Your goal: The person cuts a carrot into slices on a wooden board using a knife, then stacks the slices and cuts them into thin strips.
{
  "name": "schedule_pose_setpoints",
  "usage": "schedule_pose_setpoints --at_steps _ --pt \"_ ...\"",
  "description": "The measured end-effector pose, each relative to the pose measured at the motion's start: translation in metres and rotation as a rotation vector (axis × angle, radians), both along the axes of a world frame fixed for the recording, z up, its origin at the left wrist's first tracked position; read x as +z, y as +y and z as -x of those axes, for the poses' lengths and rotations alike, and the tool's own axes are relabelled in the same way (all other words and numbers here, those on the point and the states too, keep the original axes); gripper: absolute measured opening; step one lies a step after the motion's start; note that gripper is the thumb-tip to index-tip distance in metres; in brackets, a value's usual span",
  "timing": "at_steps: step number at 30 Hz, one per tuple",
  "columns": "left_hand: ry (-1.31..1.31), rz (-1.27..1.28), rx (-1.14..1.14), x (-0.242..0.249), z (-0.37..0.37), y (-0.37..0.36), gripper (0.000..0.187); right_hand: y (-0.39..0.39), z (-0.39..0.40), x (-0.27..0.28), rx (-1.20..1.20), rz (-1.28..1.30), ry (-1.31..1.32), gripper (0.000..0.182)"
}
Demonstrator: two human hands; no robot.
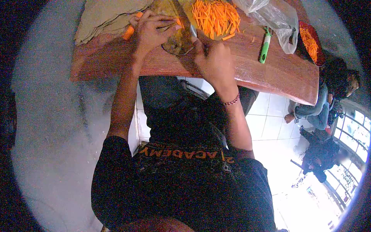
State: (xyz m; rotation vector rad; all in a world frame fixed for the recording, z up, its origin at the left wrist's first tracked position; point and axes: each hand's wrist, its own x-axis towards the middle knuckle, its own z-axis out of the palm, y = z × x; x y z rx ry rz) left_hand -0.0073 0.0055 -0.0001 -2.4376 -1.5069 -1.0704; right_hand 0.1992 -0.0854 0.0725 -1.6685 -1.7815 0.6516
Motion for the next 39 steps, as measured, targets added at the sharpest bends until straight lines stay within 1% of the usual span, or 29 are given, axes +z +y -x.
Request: schedule_pose_setpoints --at_steps 1,2,4,7,9,11,13,15,17,18,20,22,23,26,28,29,31,34,37,38,39 --pt "0.06 -0.017 0.014 0.005 -0.001 -0.002 0.032 -0.001 0.001 -0.002 0.007 -0.022 -0.002 0.031" --pt "0.059 -0.017 0.014 0.004 -0.001 -0.001 0.032 -0.002 0.001 -0.003 0.013 -0.044 -0.005 0.031" --pt "-0.021 0.021 -0.034 -0.001 0.0 0.004 0.029 -0.002 0.002 -0.004 0.021 -0.049 0.012 0.031" --pt "-0.074 0.075 -0.059 -0.006 0.001 0.006 0.028 -0.002 0.005 -0.007 0.023 -0.069 0.01 0.031" --pt "-0.065 0.066 -0.076 -0.009 0.003 0.009 0.029 -0.001 0.009 -0.007 0.015 -0.085 -0.01 0.031" --pt "-0.054 0.057 -0.095 -0.012 0.003 0.009 0.029 0.005 0.013 -0.008 -0.006 -0.082 -0.047 0.036" --pt "-0.084 0.067 -0.027 -0.01 0.001 0.006 0.031 0.013 0.013 -0.008 0.012 -0.1 -0.032 0.032" --pt "-0.074 0.058 -0.026 -0.008 0.0 0.005 0.031 0.015 0.01 -0.008 0.031 -0.119 -0.019 0.03" --pt "-0.068 0.052 -0.019 -0.008 0.001 0.006 0.031 0.014 0.004 -0.011 0.02 -0.204 0.053 0.03" --pt "-0.078 0.046 -0.025 -0.008 0.001 0.006 0.031 0.013 0.003 -0.008 0.021 -0.202 0.05 0.03" --pt "-0.089 0.042 -0.034 -0.009 -0.001 0.005 0.03 0.009 0.002 -0.001 -0.028 -0.084 0.028 0.03" --pt "0.04 0.024 0.016 0.004 -0.001 -0.002 0.03 0.007 0.002 -0.002 -0.028 -0.091 0.029 0.03" --pt "0.04 0.025 0.018 0.007 -0.002 -0.003 0.03 0.007 0.002 -0.002 -0.026 -0.1 0.031 0.03" --pt "0.034 0.039 0.013 0.003 -0.001 0.0 0.032 0.006 0.0 -0.002 -0.023 -0.046 0.012 0.029" --pt "-0.09 0.075 -0.082 -0.008 0.003 0.009 0.032 0.007 -0.004 -0.006 -0.024 -0.039 0.016 0.028" --pt "-0.091 0.076 -0.081 -0.014 0.004 0.01 0.032 0.007 -0.005 -0.007 -0.026 -0.03 0.021 0.028" --pt "-0.12 0.074 -0.089 -0.012 0.004 0.009 0.031 0.008 -0.005 -0.005 -0.029 -0.041 0.03 0.027" --pt "-0.048 0.065 -0.035 -0.005 0.001 0.003 0.031 0.011 -0.008 -0.007 -0.018 -0.047 0.037 0.027" --pt "-0.032 0.025 -0.026 -0.005 0.001 0.005 0.032 0.012 -0.008 -0.007 -0.002 -0.049 0.034 0.028" --pt "-0.032 0.025 -0.024 -0.007 0.001 0.006 0.032 0.012 -0.008 -0.007 -0.003 -0.057 0.032 0.028" --pt "-0.086 0.042 -0.035 -0.009 0.001 0.007 0.032 0.012 -0.009 -0.008 -0.002 -0.057 0.031 0.028"
